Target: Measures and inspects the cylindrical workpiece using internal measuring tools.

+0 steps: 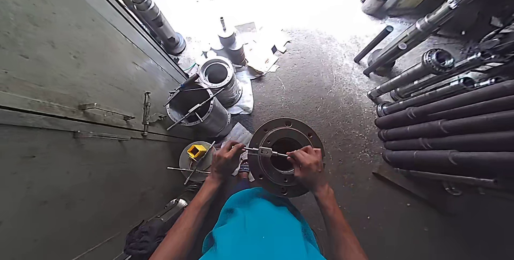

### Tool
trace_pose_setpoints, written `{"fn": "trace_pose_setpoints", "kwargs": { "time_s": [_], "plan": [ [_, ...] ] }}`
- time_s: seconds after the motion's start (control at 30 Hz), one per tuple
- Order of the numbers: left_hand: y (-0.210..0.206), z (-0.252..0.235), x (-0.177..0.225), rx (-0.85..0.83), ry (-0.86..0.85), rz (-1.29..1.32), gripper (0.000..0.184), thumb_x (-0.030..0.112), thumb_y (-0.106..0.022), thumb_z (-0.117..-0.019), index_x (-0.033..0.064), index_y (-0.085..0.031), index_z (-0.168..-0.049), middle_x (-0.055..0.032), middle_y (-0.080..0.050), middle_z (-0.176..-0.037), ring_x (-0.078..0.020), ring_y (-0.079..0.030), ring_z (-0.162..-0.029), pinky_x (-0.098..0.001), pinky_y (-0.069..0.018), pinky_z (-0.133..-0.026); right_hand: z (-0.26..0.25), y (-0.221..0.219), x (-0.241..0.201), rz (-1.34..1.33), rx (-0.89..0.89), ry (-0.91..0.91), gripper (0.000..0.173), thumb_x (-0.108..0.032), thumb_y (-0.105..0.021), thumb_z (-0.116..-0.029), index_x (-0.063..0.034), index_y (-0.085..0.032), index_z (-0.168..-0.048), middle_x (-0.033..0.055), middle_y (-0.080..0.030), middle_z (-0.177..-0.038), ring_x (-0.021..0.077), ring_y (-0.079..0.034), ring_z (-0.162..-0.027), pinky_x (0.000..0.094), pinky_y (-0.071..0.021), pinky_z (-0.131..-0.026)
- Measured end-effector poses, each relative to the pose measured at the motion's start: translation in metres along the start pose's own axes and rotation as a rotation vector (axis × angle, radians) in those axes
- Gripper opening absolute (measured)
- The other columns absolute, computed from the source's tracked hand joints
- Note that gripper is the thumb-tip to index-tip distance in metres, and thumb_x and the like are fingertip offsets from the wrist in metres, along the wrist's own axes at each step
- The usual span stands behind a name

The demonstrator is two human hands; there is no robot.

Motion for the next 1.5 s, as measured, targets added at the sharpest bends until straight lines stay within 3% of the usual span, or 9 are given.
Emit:
{"fn": "trace_pose_setpoints", "kwargs": {
  "time_s": [0.2,0.37,0.6,0.8,0.97,1.13,1.27,1.4,1.5],
  "plan": [
    [0.005,0.055,0.066,-0.035,0.105,-0.024,0.032,0.028,-0.056,-0.1004,0.0055,-0.079,-0.098,-0.0088,-0.075,-0.085,-0.0219,-0.074,-0.069,-0.041,-0.0603,-0.057,-0.068,-0.014,0.011,-0.024,-0.027,0.19,0.023,-0.019,-0.062,-0.0979,-0.026,-0.078,-0.113,0.0004,-0.071,-0.121,0.0288,-0.062,-0.116,0.0524,-0.0487,-0.093],
    [0.007,0.057,0.071,-0.058,0.108,-0.083,0.031,0.028,-0.055,-0.0991,0.0085,-0.079,-0.099,-0.006,-0.074,-0.082,-0.0207,-0.072,-0.065,-0.0388,-0.0575,-0.052,-0.095,-0.037,-0.009,-0.113,-0.195,0.381,0.02,-0.004,-0.07,-0.0833,-0.0175,-0.077,-0.097,0.001,-0.071,-0.12,0.0257,-0.063,-0.115,0.0455,-0.0545,-0.09],
    [0.01,-0.001,0.008,-0.112,0.055,-0.054,0.024,0.025,-0.057,-0.1028,0.0188,-0.079,-0.11,-0.0076,-0.075,-0.092,-0.0254,-0.073,-0.074,-0.0453,-0.0587,-0.059,-0.011,-0.009,-0.002,0.022,-0.088,0.09,0.035,-0.038,-0.053,-0.1044,-0.0144,-0.077,-0.105,0.0052,-0.075,-0.101,0.0283,-0.068,-0.1,0.0453,-0.055,-0.085],
    [0.002,-0.05,-0.016,-0.142,-0.329,-0.016,0.018,0.021,-0.062,-0.0993,0.0214,-0.079,-0.104,-0.006,-0.07,-0.076,-0.0241,-0.068,-0.062,-0.0425,-0.0529,-0.053,0.029,-0.017,-0.052,0.159,0.158,-0.321,0.034,-0.032,-0.052,-0.1023,-0.0123,-0.08,-0.103,0.0087,-0.074,-0.095,0.0312,-0.067,-0.094,0.0441,-0.0537,-0.082],
    [-0.015,-0.095,-0.021,-0.286,-0.52,0.061,0.018,0.025,-0.063,-0.1001,0.0242,-0.079,-0.108,-0.0027,-0.071,-0.082,-0.0216,-0.069,-0.069,-0.0422,-0.0544,-0.06,0.041,-0.021,-0.081,0.189,0.184,-0.417,0.034,-0.028,-0.052,-0.1016,-0.0094,-0.08,-0.107,0.0103,-0.075,-0.095,0.0329,-0.068,-0.093,0.0468,-0.0546,-0.083],
    [0.001,-0.046,-0.017,-0.29,-0.214,0.145,0.023,0.024,-0.057,-0.1037,0.0136,-0.077,-0.107,-0.0081,-0.074,-0.087,-0.026,-0.073,-0.074,-0.0477,-0.0593,-0.063,0.025,-0.005,-0.03,0.109,0.057,-0.246,0.028,-0.034,-0.055,-0.1031,-0.0254,-0.081,-0.11,0.0032,-0.076,-0.105,0.0302,-0.066,-0.099,0.0511,-0.0495,-0.084],
    [0.01,0.021,0.005,-0.304,-0.047,0.26,0.032,0.034,-0.056,-0.1022,0.0113,-0.079,-0.1,-0.0061,-0.076,-0.08,-0.0229,-0.074,-0.07,-0.0473,-0.0603,-0.061,-0.022,-0.007,-0.004,0.059,0.148,-0.105,0.021,-0.023,-0.061,-0.1014,-0.0226,-0.081,-0.11,0.0028,-0.075,-0.112,0.0258,-0.064,-0.098,0.0446,-0.0496,-0.089],
    [0.001,0.039,0.003,-0.349,0.266,0.639,0.026,0.026,-0.06,-0.1001,0.0095,-0.079,-0.1,0.0001,-0.076,-0.081,-0.0067,-0.068,-0.064,-0.0305,-0.0584,-0.063,-0.046,-0.003,0.004,-0.041,0.036,0.0,0.019,-0.02,-0.065,-0.0965,-0.0197,-0.082,-0.104,0.0042,-0.073,-0.12,0.0274,-0.064,-0.105,0.0456,-0.0516,-0.092],
    [-0.007,0.009,-0.018,-0.372,0.633,0.931,0.022,0.017,-0.06,-0.1034,0.0035,-0.077,-0.107,-0.003,-0.076,-0.086,-0.0063,-0.062,-0.052,-0.0256,-0.0551,-0.05,-0.009,0.003,-0.006,-0.013,-0.013,-0.1,0.023,-0.029,-0.062,-0.0993,-0.0172,-0.081,-0.101,0.005,-0.074,-0.106,0.027,-0.065,-0.101,0.0462,-0.0513,-0.091]
  ]
}}
Point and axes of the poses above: each hand's wrist, its own z-axis away from the middle knuckle, its own y-axis out of the back of the hand, x = y × z, the point moved 6 cm from there along -z, towards the middle knuckle
